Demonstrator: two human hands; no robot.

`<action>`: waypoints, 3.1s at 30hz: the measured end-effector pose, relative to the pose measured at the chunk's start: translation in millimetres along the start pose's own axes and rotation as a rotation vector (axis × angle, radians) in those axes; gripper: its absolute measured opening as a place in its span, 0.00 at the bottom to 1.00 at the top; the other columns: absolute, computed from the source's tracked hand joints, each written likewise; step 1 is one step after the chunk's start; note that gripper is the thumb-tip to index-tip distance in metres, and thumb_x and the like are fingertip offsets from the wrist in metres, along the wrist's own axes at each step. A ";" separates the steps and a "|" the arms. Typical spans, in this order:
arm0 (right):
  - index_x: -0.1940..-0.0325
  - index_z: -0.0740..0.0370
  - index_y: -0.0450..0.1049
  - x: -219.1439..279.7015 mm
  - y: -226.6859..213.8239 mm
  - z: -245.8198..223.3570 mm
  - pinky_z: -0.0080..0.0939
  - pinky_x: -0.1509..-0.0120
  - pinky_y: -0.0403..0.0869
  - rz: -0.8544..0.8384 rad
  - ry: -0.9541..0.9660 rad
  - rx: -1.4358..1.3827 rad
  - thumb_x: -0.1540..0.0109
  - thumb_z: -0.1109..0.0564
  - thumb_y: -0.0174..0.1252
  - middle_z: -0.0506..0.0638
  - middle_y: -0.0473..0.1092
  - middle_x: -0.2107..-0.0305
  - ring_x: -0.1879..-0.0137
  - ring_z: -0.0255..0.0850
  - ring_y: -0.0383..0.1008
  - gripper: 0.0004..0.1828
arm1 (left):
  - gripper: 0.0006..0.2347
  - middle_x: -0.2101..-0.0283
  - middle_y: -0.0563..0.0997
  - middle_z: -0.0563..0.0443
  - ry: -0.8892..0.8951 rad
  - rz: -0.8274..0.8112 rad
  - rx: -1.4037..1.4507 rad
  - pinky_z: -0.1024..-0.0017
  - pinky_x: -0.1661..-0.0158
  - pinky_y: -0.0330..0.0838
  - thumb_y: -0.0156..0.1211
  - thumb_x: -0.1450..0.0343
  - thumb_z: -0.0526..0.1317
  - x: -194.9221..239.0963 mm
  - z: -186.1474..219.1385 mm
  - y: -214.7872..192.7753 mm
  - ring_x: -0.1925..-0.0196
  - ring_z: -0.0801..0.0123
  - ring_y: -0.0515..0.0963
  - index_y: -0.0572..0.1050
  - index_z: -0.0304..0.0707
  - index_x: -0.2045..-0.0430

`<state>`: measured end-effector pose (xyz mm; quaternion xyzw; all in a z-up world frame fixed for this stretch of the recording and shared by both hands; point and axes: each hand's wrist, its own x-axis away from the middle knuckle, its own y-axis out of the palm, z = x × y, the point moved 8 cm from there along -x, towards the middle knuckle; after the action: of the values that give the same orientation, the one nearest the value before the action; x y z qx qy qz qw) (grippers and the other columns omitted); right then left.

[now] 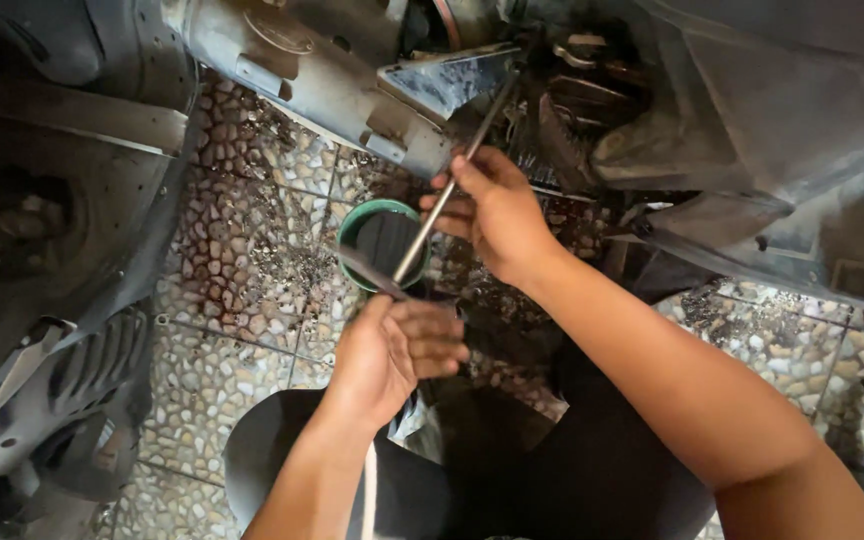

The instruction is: The person sits on the floor beside a scooter and works on its underbody, using a T-handle wrench to loosen and turn bolts while handling small metal parts by hand and dipping fingers in a green bowl on the floor.

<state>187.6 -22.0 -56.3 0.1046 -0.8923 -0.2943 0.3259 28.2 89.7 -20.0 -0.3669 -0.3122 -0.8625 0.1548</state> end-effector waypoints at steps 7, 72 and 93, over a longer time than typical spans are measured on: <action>0.45 0.58 0.63 10.5 -11.6 11.6 0.52 0.56 0.83 0.106 0.059 0.194 0.33 0.54 0.55 0.52 0.71 0.66 0.62 0.48 0.79 0.15 | 0.24 0.89 0.74 0.47 0.184 0.077 -0.711 0.73 0.81 0.71 0.44 0.20 0.47 24.9 10.2 -1.1 0.86 0.66 0.79 0.75 0.23 0.81; 0.49 0.63 0.63 33.8 -72.4 46.1 0.65 0.56 0.72 -0.093 0.217 1.541 0.34 0.54 0.49 0.67 0.75 0.69 0.60 0.68 0.76 0.13 | 0.09 0.54 0.82 0.47 1.520 -0.136 -1.176 0.58 0.41 0.72 0.69 0.29 0.36 -169.5 131.7 171.6 0.46 0.54 0.80 0.80 0.40 0.56; 0.50 0.62 0.66 20.0 -62.8 37.4 0.43 0.69 0.74 0.125 0.104 0.998 0.30 0.57 0.48 0.49 0.64 0.78 0.74 0.38 0.67 0.08 | 0.06 0.59 0.86 0.45 1.411 -0.305 -0.806 0.67 0.56 0.81 0.67 0.25 0.31 -213.5 168.4 78.2 0.57 0.60 0.88 0.78 0.34 0.57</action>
<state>147.9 -63.0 -106.2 0.2085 -0.9114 0.1940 0.2972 303.1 148.4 -52.3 0.2798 0.1453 -0.9475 0.0523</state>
